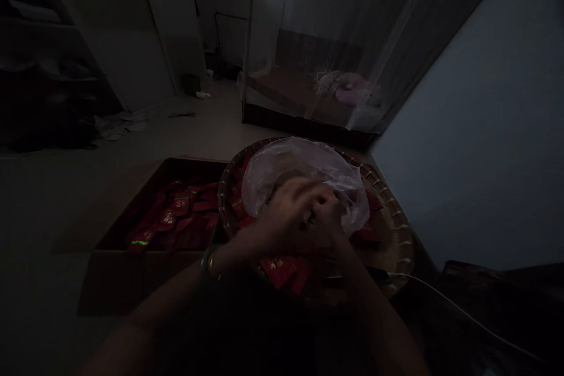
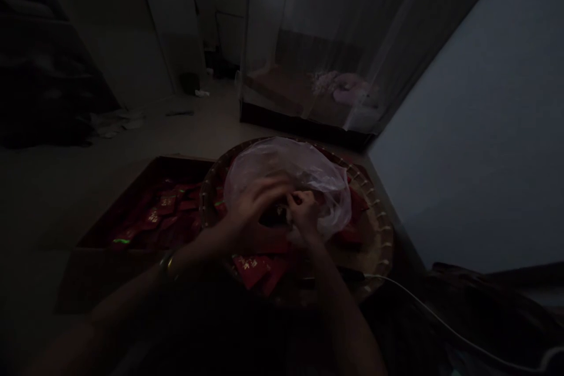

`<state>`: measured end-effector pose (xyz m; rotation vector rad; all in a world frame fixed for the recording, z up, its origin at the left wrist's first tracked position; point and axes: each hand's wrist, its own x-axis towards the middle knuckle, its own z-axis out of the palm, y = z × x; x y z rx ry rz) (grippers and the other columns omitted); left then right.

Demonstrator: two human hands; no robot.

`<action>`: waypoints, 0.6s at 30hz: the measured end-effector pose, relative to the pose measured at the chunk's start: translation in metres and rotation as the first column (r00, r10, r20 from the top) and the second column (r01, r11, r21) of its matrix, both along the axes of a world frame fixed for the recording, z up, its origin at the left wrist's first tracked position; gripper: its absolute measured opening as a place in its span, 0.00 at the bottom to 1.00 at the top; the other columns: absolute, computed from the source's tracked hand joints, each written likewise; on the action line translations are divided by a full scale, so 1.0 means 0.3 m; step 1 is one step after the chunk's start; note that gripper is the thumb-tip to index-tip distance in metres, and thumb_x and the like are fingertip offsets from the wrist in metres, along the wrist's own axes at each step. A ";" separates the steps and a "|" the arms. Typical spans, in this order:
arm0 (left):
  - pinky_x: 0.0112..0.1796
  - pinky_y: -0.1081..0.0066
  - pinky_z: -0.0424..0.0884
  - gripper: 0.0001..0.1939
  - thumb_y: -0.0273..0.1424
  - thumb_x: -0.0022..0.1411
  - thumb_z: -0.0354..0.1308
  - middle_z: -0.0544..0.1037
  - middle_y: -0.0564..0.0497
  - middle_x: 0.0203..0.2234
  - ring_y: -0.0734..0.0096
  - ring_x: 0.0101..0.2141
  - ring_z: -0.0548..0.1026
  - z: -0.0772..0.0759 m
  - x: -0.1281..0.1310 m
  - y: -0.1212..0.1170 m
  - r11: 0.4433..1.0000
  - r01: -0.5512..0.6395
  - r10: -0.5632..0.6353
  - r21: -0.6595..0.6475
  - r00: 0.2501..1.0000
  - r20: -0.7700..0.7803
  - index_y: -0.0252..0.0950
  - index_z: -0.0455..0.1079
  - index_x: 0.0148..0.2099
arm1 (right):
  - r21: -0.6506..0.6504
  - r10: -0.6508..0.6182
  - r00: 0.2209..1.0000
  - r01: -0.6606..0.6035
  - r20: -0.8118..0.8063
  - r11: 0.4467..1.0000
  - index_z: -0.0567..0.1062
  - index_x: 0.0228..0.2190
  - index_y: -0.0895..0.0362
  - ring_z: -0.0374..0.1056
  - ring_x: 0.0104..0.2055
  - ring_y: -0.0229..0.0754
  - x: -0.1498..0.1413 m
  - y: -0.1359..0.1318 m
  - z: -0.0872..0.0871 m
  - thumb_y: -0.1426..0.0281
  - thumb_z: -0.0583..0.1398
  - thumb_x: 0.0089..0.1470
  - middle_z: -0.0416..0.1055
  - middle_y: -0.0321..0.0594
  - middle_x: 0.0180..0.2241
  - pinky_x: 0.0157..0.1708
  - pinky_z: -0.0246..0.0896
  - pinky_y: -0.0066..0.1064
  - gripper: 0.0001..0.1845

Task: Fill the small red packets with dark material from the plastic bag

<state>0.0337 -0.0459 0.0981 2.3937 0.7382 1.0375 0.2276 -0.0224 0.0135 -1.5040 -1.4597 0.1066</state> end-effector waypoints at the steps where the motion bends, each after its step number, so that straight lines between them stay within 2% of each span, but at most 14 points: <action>1: 0.53 0.57 0.63 0.28 0.35 0.58 0.59 0.69 0.41 0.53 0.51 0.55 0.64 -0.008 0.002 0.046 1.000 -0.011 0.011 -0.009 1.000 -0.001 0.36 0.62 0.60 | -0.004 0.004 0.999 -0.004 -0.038 1.000 0.77 0.25 0.57 0.66 0.28 0.43 -0.005 -0.003 0.010 0.56 0.58 0.50 0.72 0.43 0.27 0.31 0.62 0.34 0.17; 3: 0.47 0.62 0.66 0.20 0.32 0.59 0.57 0.75 0.43 0.46 0.54 0.48 0.70 -0.038 -0.001 0.128 0.997 -0.021 0.018 -0.075 0.999 -0.038 0.33 0.69 0.54 | -0.003 0.003 0.995 -0.004 -0.097 1.000 0.76 0.24 0.57 0.66 0.28 0.42 -0.017 -0.009 0.028 0.56 0.59 0.49 0.72 0.42 0.26 0.31 0.62 0.34 0.17; 4: 0.43 0.65 0.67 0.15 0.30 0.60 0.55 0.78 0.45 0.40 0.58 0.42 0.73 -0.056 -0.003 0.160 0.991 0.008 -0.019 -0.130 0.997 -0.080 0.33 0.73 0.49 | 0.002 0.014 0.995 -0.014 -0.099 1.000 0.76 0.24 0.57 0.66 0.27 0.42 -0.022 -0.012 0.037 0.56 0.59 0.49 0.72 0.41 0.26 0.30 0.62 0.34 0.17; 5: 0.37 0.68 0.67 0.13 0.30 0.61 0.52 0.78 0.47 0.31 0.63 0.34 0.74 -0.074 -0.005 0.184 0.980 -0.025 0.002 -0.196 0.993 -0.117 0.32 0.76 0.41 | 0.012 0.022 0.996 -0.021 -0.088 1.000 0.75 0.23 0.57 0.66 0.27 0.42 -0.026 -0.015 0.044 0.56 0.59 0.49 0.71 0.41 0.25 0.30 0.62 0.34 0.17; 7: 0.27 0.72 0.64 0.16 0.33 0.63 0.50 0.76 0.49 0.22 0.70 0.23 0.70 -0.106 -0.006 0.209 0.953 -0.041 -0.006 -0.300 0.988 -0.153 0.32 0.77 0.32 | 0.032 0.045 0.998 -0.043 -0.038 0.999 0.75 0.21 0.57 0.66 0.29 0.42 -0.029 -0.019 0.059 0.56 0.60 0.49 0.70 0.41 0.25 0.30 0.62 0.34 0.17; 10: 0.21 0.76 0.57 0.18 0.37 0.62 0.50 0.72 0.52 0.17 0.76 0.19 0.64 -0.139 -0.007 0.216 0.930 0.019 -0.054 -0.366 0.995 -0.084 0.33 0.75 0.29 | -0.007 0.101 0.995 -0.102 -0.023 0.995 0.76 0.23 0.57 0.67 0.31 0.44 -0.025 -0.024 0.081 0.56 0.61 0.48 0.72 0.42 0.26 0.33 0.63 0.34 0.16; 12: 0.19 0.76 0.55 0.17 0.39 0.61 0.51 0.70 0.54 0.16 0.77 0.17 0.63 -0.159 -0.010 0.224 0.902 0.064 -0.090 -0.427 0.995 -0.042 0.33 0.75 0.30 | -0.090 0.175 0.977 -0.186 -0.124 0.978 0.77 0.27 0.56 0.68 0.31 0.44 -0.025 -0.027 0.097 0.57 0.61 0.48 0.74 0.41 0.27 0.33 0.63 0.34 0.15; 14: 0.18 0.77 0.54 0.16 0.39 0.60 0.52 0.69 0.54 0.15 0.78 0.16 0.62 -0.180 -0.015 0.239 0.872 0.080 -0.106 -0.482 0.994 -0.025 0.33 0.75 0.31 | -0.180 0.241 0.922 -0.304 -0.302 0.936 0.77 0.30 0.56 0.69 0.29 0.43 -0.029 -0.032 0.111 0.57 0.61 0.47 0.74 0.39 0.27 0.30 0.64 0.32 0.15; 18: 0.20 0.77 0.56 0.18 0.39 0.62 0.51 0.69 0.54 0.16 0.78 0.18 0.62 -0.207 -0.025 0.264 0.897 0.098 -0.130 -0.431 0.991 -0.044 0.32 0.74 0.28 | -0.278 0.258 0.720 -0.534 -0.643 0.798 0.77 0.32 0.56 0.69 0.27 0.40 -0.039 -0.043 0.121 0.57 0.64 0.43 0.75 0.37 0.28 0.26 0.65 0.30 0.18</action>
